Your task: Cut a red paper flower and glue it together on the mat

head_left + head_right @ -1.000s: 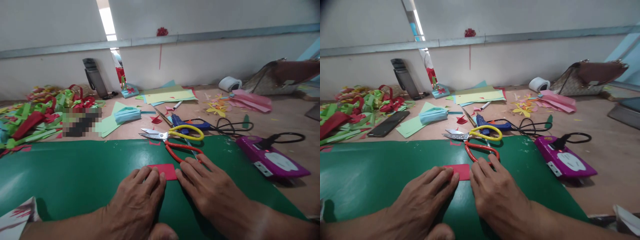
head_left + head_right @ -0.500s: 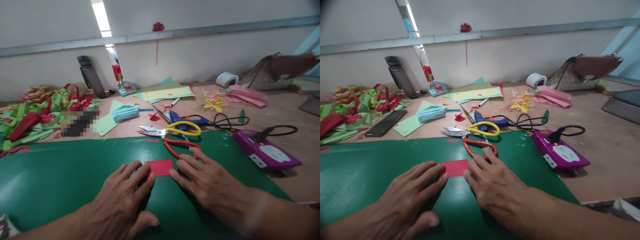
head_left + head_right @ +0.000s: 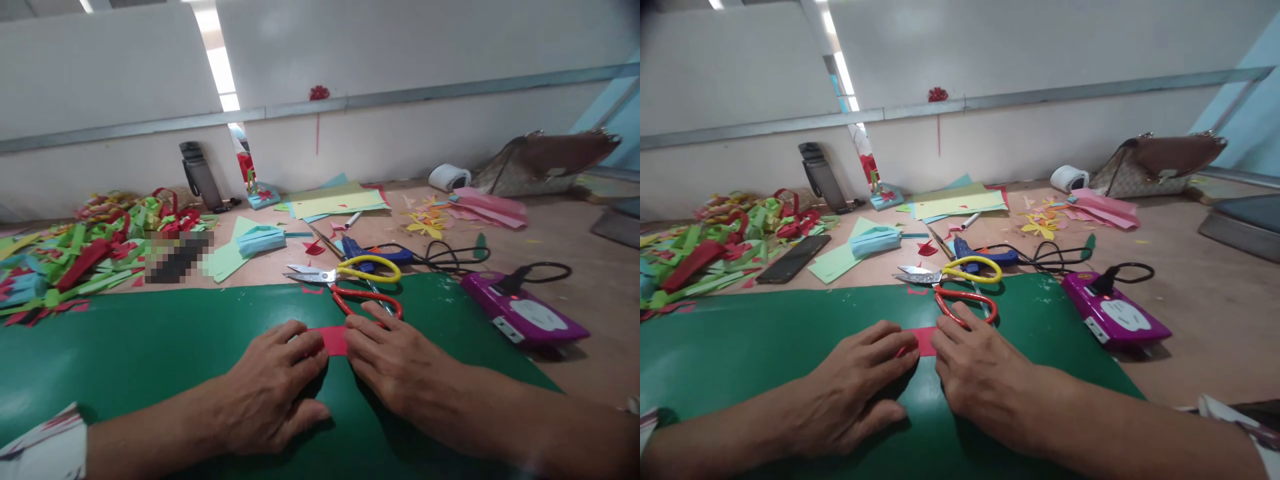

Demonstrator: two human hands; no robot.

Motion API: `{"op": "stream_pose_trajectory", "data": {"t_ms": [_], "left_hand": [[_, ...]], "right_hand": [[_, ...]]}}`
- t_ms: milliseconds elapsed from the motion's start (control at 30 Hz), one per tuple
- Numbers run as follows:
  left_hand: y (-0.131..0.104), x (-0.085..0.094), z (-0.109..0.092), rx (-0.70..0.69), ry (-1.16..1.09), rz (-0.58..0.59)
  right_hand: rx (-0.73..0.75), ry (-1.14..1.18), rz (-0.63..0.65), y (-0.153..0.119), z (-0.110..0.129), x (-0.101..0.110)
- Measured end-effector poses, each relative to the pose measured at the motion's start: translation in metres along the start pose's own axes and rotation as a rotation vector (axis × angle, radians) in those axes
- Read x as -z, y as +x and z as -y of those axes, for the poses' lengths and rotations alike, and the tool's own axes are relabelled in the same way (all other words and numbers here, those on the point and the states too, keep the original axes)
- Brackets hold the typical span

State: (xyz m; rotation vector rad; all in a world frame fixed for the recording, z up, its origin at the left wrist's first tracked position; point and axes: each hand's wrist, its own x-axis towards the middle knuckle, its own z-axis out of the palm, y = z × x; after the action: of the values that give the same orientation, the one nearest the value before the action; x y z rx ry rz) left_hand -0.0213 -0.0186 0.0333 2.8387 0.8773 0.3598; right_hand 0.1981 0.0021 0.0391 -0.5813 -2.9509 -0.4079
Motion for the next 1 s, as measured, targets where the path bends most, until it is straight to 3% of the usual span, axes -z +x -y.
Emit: {"op": "stream_pose_trajectory", "data": {"t_ms": [200, 400, 667, 900, 1000], "left_hand": [[0.006, -0.001, 0.008, -0.002, -0.070, 0.045], [-0.002, -0.001, 0.014, -0.025, 0.046, 0.057], [-0.018, 0.001, 0.020, -0.032, 0.049, -0.030], [-0.013, -0.001, 0.021, -0.019, -0.048, -0.095], [-0.012, -0.001, 0.021, -0.010, -0.065, -0.110]], "right_hand": [[-0.017, 0.079, 0.066, 0.000, -0.004, -0.005], [0.025, 0.030, 0.024, -0.004, -0.008, -0.009], [0.056, -0.029, 0.004, -0.028, -0.014, -0.002], [0.095, -0.276, -0.209, -0.007, -0.006, -0.005], [0.163, -0.298, -0.211, 0.001, -0.007, -0.010]]}}
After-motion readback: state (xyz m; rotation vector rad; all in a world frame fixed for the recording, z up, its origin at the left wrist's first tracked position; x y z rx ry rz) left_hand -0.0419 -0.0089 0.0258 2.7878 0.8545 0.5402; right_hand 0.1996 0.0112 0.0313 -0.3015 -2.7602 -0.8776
